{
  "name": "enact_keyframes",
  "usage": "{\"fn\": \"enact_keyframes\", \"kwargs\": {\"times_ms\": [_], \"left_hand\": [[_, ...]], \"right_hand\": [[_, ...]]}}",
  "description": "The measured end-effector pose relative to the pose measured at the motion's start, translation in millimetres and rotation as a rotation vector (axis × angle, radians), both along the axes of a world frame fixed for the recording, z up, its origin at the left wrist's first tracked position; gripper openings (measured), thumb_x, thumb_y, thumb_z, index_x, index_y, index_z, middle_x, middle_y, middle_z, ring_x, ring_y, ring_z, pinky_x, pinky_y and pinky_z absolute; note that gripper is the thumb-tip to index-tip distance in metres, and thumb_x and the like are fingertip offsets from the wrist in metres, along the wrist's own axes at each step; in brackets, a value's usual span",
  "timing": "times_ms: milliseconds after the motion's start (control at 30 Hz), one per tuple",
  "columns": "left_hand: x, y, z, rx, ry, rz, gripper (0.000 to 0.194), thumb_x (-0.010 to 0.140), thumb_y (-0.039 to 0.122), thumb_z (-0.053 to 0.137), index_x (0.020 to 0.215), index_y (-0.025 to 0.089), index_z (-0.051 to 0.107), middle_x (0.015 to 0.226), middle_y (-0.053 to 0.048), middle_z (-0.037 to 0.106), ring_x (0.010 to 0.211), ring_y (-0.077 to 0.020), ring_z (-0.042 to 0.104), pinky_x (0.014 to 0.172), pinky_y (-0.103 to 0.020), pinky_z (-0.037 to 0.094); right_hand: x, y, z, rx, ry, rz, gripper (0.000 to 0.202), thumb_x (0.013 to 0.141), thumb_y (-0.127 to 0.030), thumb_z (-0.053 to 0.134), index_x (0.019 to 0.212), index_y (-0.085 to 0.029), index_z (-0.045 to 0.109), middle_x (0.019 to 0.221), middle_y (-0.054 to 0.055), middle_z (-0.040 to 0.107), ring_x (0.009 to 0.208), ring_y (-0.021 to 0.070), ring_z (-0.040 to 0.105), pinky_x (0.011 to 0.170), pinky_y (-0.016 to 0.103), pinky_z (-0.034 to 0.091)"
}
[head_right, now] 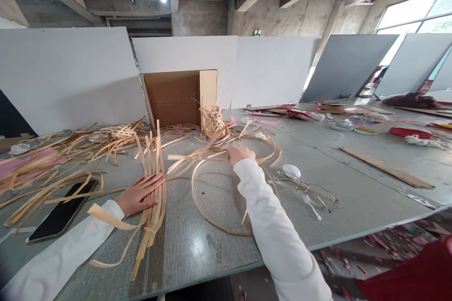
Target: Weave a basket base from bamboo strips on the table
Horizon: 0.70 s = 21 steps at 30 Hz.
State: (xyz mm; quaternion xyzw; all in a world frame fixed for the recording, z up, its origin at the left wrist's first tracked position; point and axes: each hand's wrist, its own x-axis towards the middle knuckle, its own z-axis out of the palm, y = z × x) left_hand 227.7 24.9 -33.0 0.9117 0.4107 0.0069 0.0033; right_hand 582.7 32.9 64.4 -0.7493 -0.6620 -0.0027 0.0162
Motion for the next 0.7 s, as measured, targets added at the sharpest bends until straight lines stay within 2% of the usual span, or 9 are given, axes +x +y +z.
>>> {"fn": "enact_keyframes", "kwargs": {"times_ms": [167, 267, 400, 533, 633, 700], "left_hand": [[0, 0, 0.7, -0.023, -0.006, 0.004, 0.067, 0.084, 0.063, 0.03, 0.14, 0.035, 0.007, 0.147, 0.002, 0.009, 0.134, -0.0273, 0.011, 0.108, -0.046, 0.011], [2, 0, 1.9, -0.025, 0.007, 0.022, 0.067, 0.084, 0.064, 0.029, 0.14, 0.034, 0.009, 0.147, 0.002, 0.009, 0.134, -0.0269, 0.011, 0.108, -0.046, 0.012], [4, -1, 4.0, -0.035, 0.025, 0.027, 0.068, 0.084, 0.065, 0.027, 0.141, 0.033, 0.01, 0.147, 0.002, 0.01, 0.134, -0.0263, 0.011, 0.108, -0.046, 0.012], [5, -4, 5.4, -0.03, -0.001, 0.016, 0.068, 0.083, 0.066, 0.027, 0.14, 0.034, 0.01, 0.147, 0.002, 0.011, 0.134, -0.026, 0.012, 0.108, -0.046, 0.011], [6, -5, 6.5, -0.035, -0.017, 0.022, 0.069, 0.083, 0.066, 0.028, 0.141, 0.032, 0.011, 0.147, 0.001, 0.013, 0.134, -0.0264, 0.013, 0.108, -0.046, 0.012], [6, -6, 6.9, -0.037, -0.018, 0.026, 0.069, 0.083, 0.066, 0.029, 0.141, 0.031, 0.013, 0.147, 0.0, 0.014, 0.134, -0.0269, 0.014, 0.107, -0.046, 0.014]], "right_hand": [[-17, 5, -12.5, -0.113, -0.014, 0.048, 0.028, 0.074, -0.008, 0.051, 0.094, -0.021, 0.066, 0.101, 0.012, 0.063, 0.097, 0.0249, 0.058, 0.079, 0.04, 0.043], [-20, 8, -15.9, -0.107, -0.028, 0.04, 0.032, 0.075, -0.007, 0.048, 0.098, -0.021, 0.064, 0.107, 0.013, 0.061, 0.101, 0.0252, 0.056, 0.081, 0.041, 0.042], [-22, 7, -12.2, -0.054, -0.037, 0.035, 0.03, 0.076, -0.007, 0.045, 0.097, -0.017, 0.064, 0.107, 0.014, 0.061, 0.101, 0.0267, 0.056, 0.081, 0.041, 0.042], [-35, -1, -8.4, -0.023, -0.004, 0.174, 0.025, 0.084, -0.027, 0.044, 0.091, -0.019, 0.067, 0.098, 0.011, 0.064, 0.093, 0.0234, 0.059, 0.077, 0.034, 0.043], [-57, -11, -14.8, -0.117, 0.047, 0.349, 0.035, 0.082, -0.047, 0.046, 0.074, -0.022, 0.068, 0.076, 0.004, 0.067, 0.077, 0.0162, 0.062, 0.069, 0.025, 0.043], [-75, -19, -22.8, -0.183, 0.026, 0.468, 0.036, 0.078, -0.052, 0.05, 0.067, -0.022, 0.068, 0.065, 0.002, 0.066, 0.071, 0.016, 0.063, 0.064, 0.024, 0.043]]}}
